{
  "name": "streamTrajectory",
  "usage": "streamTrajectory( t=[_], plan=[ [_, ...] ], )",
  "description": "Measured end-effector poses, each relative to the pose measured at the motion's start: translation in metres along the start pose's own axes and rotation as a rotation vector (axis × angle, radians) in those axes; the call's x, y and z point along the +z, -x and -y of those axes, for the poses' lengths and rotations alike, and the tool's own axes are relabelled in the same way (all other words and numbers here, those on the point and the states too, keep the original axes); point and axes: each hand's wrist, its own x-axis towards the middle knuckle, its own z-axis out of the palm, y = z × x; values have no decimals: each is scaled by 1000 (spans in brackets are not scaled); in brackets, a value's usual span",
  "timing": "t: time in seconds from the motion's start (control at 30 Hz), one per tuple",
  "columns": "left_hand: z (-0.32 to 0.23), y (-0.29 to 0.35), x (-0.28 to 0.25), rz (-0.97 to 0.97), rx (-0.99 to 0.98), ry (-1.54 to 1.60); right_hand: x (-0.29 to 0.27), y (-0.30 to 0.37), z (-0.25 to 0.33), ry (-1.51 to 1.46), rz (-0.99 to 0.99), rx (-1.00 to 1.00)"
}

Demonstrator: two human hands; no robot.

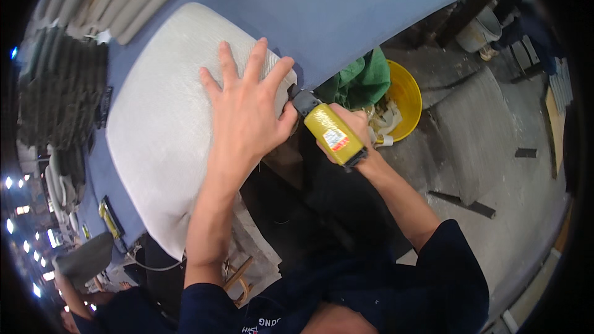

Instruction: The person covers a cushion with white fabric, trims excess material with a utility knife, and secures the fabric using a staple gun. They repeatedly smooth and adjust the fabric to ensure a tight fit while working at a table in a workshop.

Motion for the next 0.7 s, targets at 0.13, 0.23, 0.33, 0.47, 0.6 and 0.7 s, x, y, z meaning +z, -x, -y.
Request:
streamTrajectory(
  t=[0.13,0.23,0.33,0.47,0.6,0.7],
  plan=[
    [7,7,-5,16,3,12,-13,-2,9,-249,-53,1],
    [6,6,-2,-11,-12,19,-54,-10,25,-127,-148,-47],
    [-1,5,3,-2,-66,-3,-103,-55,22,200,-339,-159],
    [-9,2,6,-18,-73,-40,-155,-159,21,816,-215,188],
    [-4,10,4,-67,-64,-15,-140,-206,1,1208,-78,166],
    [-2,15,2,-71,-76,-43,-91,-243,2,1053,-38,76]
  ],
)
